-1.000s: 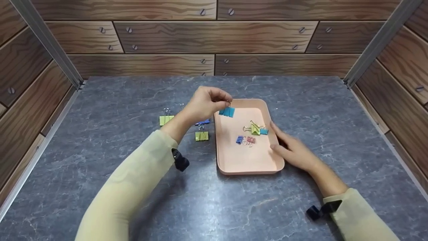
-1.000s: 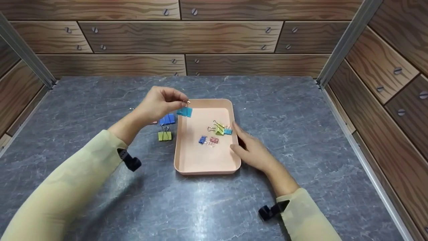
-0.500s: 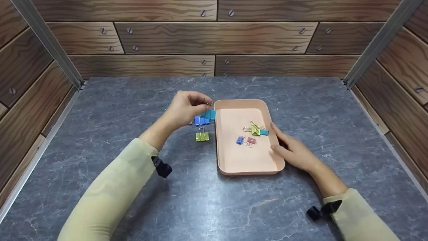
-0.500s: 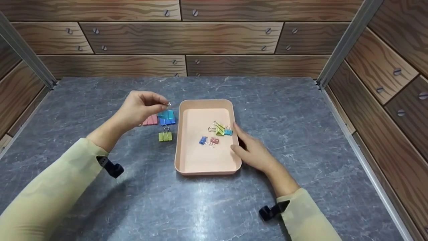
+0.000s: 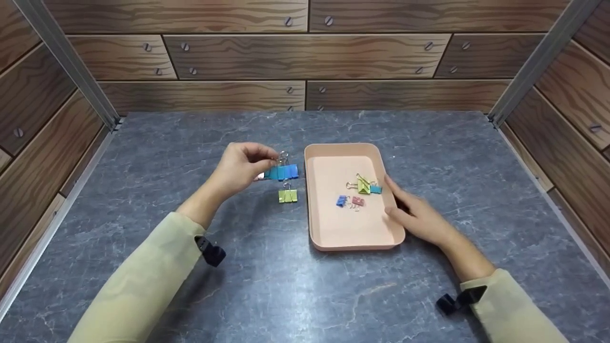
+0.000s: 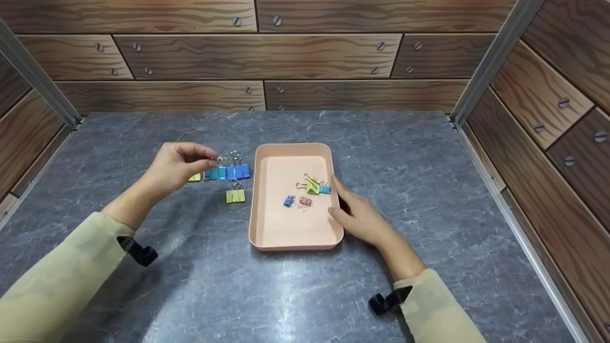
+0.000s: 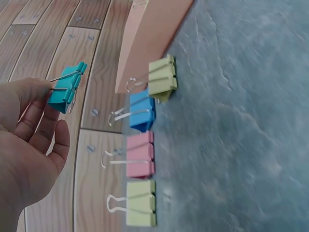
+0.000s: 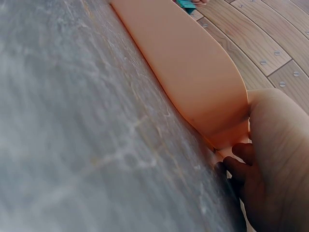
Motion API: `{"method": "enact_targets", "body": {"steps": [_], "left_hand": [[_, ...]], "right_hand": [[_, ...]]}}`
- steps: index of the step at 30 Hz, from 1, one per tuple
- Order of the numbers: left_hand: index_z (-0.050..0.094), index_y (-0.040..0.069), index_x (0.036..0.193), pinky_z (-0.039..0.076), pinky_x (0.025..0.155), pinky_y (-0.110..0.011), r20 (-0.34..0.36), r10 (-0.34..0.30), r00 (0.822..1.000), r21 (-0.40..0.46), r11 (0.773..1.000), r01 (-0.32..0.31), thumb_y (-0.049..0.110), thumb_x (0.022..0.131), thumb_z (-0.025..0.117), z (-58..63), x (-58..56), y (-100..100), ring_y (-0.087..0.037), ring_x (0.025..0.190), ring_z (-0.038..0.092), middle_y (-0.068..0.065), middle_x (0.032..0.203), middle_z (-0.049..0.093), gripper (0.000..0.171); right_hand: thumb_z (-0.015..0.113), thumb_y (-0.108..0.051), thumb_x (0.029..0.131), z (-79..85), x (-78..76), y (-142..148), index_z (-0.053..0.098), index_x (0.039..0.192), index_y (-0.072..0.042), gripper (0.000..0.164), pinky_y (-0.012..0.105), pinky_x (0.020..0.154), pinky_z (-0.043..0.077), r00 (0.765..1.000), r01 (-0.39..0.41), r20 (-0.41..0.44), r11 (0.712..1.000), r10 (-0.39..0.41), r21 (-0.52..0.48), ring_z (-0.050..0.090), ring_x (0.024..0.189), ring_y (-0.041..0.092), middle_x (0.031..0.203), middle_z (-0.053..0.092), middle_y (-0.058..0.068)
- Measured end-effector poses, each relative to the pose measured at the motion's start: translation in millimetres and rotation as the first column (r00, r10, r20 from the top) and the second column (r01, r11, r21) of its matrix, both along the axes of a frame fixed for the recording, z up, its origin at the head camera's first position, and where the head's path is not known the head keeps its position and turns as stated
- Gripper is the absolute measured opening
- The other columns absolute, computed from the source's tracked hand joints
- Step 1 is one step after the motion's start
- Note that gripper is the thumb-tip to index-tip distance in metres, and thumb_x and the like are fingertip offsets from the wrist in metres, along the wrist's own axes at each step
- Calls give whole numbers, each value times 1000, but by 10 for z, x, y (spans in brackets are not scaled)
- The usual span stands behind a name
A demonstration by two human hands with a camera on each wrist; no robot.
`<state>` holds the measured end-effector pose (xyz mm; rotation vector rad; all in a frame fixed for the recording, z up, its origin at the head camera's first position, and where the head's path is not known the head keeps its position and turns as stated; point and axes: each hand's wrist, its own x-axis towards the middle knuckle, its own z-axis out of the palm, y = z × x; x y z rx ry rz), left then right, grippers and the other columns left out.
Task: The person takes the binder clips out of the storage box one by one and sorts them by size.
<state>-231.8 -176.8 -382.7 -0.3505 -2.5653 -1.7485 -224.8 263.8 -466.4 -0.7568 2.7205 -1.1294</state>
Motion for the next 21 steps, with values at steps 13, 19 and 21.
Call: {"method": "enact_targets", "body": {"steps": [13,19,21], "left_hand": [[82,1,105,55,72,-23,-3,23,1000,7,1000,-23,-2,95,75,-281,79,-180,-18,89,68,-16,107,78,12],[81,-1,108,56,75,-23,19,37,999,-5,999,-37,0,95,76,-360,101,-228,-18,91,68,-9,106,79,14],[80,-3,109,55,74,-22,18,44,999,-7,999,-44,0,95,77,-379,106,-239,-17,90,67,-9,104,79,15]], "right_hand": [[61,-30,108,-19,-5,23,22,170,-19,74,57,124,25,1000,1,-3,1000,-1,3,34,153,39,169,32,17],[60,-31,108,-14,-10,15,21,170,-20,74,57,124,25,1000,-3,-4,1000,3,6,34,153,40,169,31,17],[60,-31,108,-3,-13,6,22,170,-20,74,59,124,25,1000,-5,-8,1000,5,7,33,153,41,169,31,18]]}}
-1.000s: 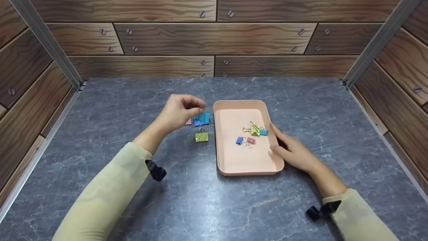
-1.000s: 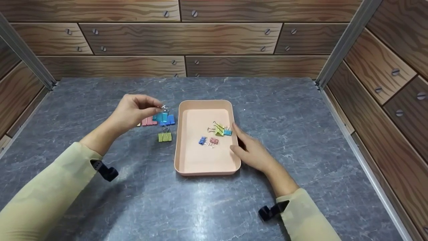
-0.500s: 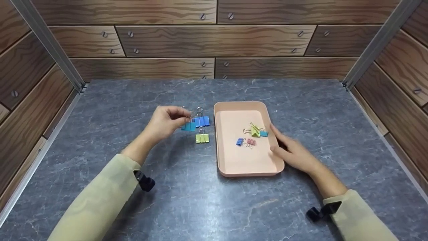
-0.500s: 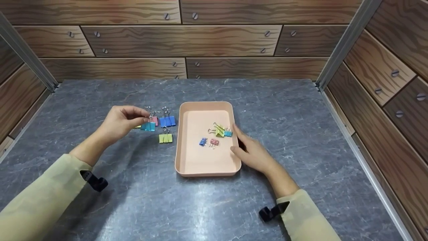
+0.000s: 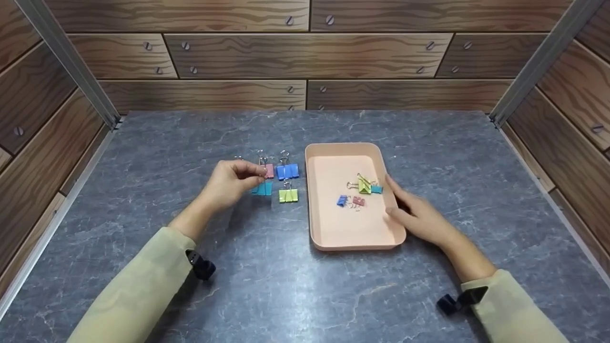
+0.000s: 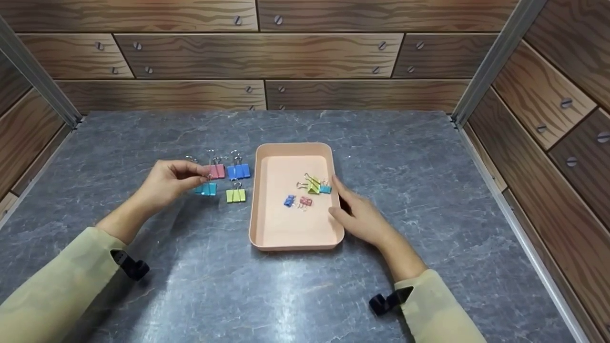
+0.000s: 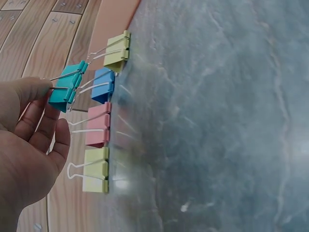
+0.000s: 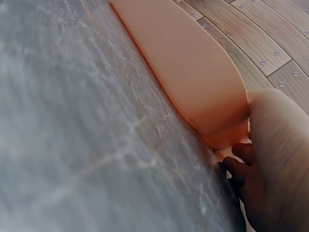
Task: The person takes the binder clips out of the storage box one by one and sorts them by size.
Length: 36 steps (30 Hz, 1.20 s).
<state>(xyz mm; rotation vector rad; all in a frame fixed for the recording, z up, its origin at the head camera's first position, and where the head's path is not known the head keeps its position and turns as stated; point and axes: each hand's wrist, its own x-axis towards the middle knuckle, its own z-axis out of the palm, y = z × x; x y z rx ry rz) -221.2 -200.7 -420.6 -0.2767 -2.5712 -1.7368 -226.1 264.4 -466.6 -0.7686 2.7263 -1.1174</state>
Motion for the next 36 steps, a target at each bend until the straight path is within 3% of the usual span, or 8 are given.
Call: {"method": "enact_targets", "body": {"steps": [13,21,36], "left_hand": [[80,-5,106,54,74,-19,-14,12,1000,-3,1000,-12,-1,93,78,-165,-5,-13,-14,87,66,-13,102,79,13],[79,-5,105,52,71,-20,6,9,1000,-22,1000,-9,-1,94,78,-261,-21,-22,-15,85,62,-11,98,77,12],[79,-4,102,53,74,-21,26,30,999,-18,999,-30,-3,93,77,-291,-32,10,-16,86,64,-11,97,77,10]], "right_hand": [[60,-33,108,14,20,-7,21,170,-21,74,61,125,24,1000,1,9,1000,-1,-1,32,153,44,169,30,20],[61,-29,108,9,15,-2,21,170,-20,74,58,124,25,1000,5,15,1000,-5,-12,34,153,39,169,32,18],[60,-34,109,15,31,-7,22,170,-21,74,59,125,25,1000,13,23,1000,-13,-6,34,153,41,169,32,18]]}}
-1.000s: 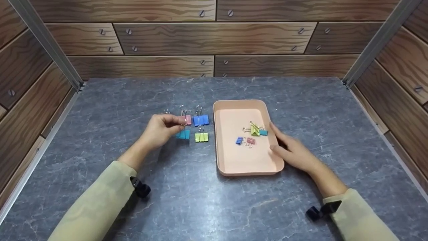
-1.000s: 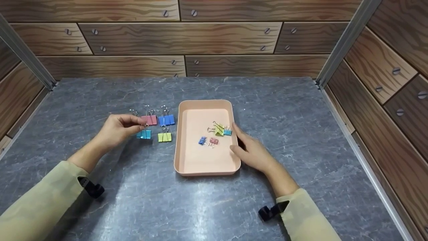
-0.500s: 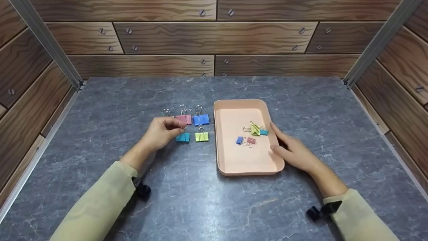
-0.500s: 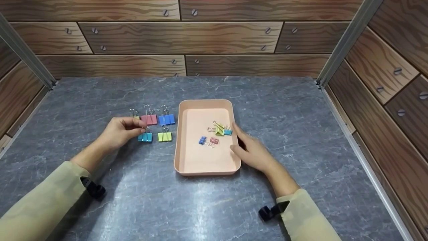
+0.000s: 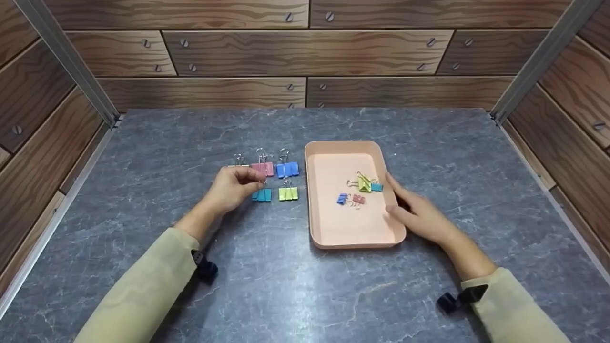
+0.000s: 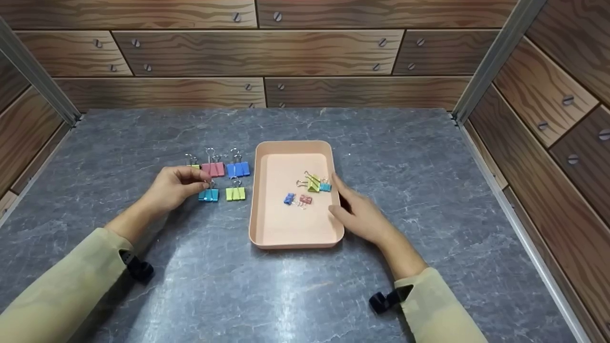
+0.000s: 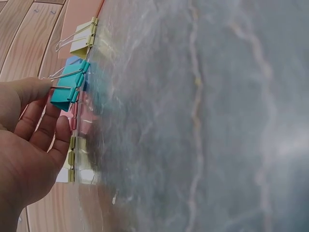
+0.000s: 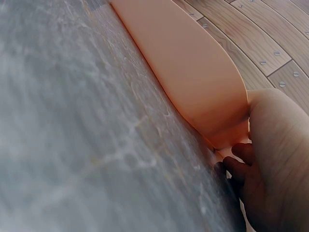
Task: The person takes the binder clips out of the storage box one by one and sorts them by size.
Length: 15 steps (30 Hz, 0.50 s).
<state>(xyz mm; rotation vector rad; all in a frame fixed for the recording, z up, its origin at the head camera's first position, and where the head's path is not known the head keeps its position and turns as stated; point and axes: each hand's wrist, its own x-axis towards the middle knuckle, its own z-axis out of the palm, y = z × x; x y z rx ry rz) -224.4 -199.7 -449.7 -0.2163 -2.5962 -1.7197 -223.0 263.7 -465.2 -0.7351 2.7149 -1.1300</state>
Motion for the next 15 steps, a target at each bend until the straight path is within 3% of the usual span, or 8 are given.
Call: {"method": "enact_targets", "body": {"steps": [15], "left_hand": [[79,-5,100,50,72,-20,-27,47,999,16,999,-46,-8,90,75,-58,-10,-1,-14,83,62,-12,95,76,11]], "right_hand": [[61,-33,108,-8,-11,8,22,170,-22,74,58,124,25,1000,-4,-7,1000,4,-2,34,153,41,169,32,17]]}}
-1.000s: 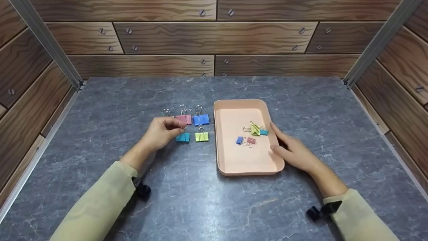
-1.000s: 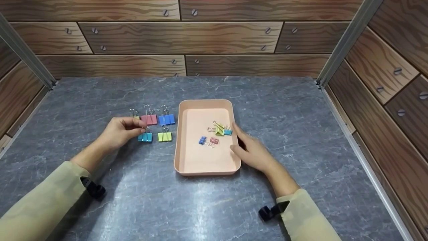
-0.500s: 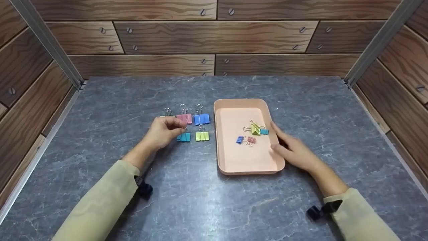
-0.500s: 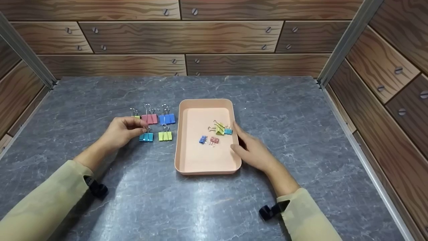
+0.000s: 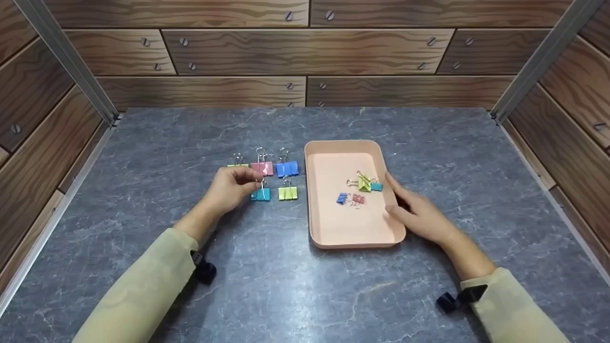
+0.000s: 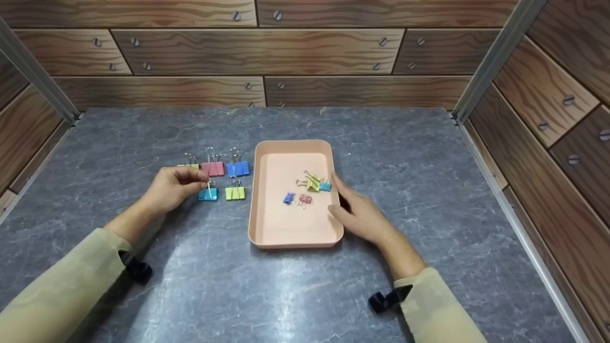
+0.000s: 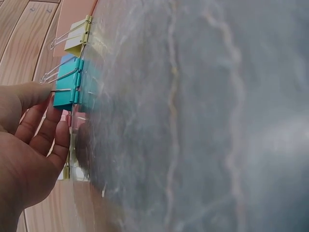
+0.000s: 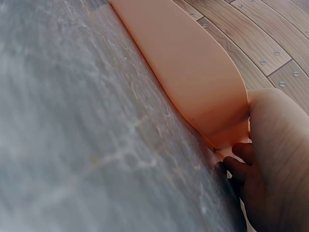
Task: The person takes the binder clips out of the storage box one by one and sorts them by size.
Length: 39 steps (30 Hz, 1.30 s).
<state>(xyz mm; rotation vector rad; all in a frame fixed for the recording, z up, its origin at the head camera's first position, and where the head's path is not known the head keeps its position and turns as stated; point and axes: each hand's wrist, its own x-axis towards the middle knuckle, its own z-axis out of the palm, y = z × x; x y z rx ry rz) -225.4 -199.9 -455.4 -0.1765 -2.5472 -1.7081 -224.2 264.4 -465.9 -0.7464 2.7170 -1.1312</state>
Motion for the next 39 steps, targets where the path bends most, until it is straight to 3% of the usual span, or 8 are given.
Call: {"method": "enact_targets", "body": {"steps": [12,17,23,30,39], "left_hand": [[79,-4,100,51,73,-20,8,-7,1000,-29,1000,7,-4,90,78,12,23,-31,-13,84,63,-10,96,76,10],[78,-7,105,54,75,-20,-1,-22,1000,7,1000,22,-3,90,80,147,27,-59,-12,84,66,-12,99,77,16],[77,-6,112,58,73,-22,-5,-49,999,25,998,49,-1,93,78,417,36,-27,-17,86,68,-14,105,77,20],[78,2,113,60,82,-31,-8,-121,993,40,992,121,5,96,77,626,60,196,-23,98,72,-12,110,77,17],[79,6,114,60,86,-34,-50,-210,976,48,976,213,9,99,76,700,-5,605,-21,98,72,-9,110,77,16]], "right_hand": [[60,-32,108,9,5,4,21,170,-21,74,59,125,25,1000,0,-3,1000,0,13,34,153,42,169,32,18],[59,-32,109,26,5,12,20,171,-22,74,59,125,25,1000,4,-6,1000,-4,21,34,153,42,169,31,18],[59,-31,108,35,-9,17,20,171,-22,74,59,125,25,1000,2,-15,1000,-2,29,35,153,42,168,32,18],[61,-27,107,26,-12,2,21,170,-20,75,58,125,25,1000,-5,-14,1000,5,16,34,153,39,169,33,18],[61,-29,108,6,8,1,22,170,-20,74,58,125,24,1000,-3,-4,1000,3,7,33,154,39,169,32,16]]}}
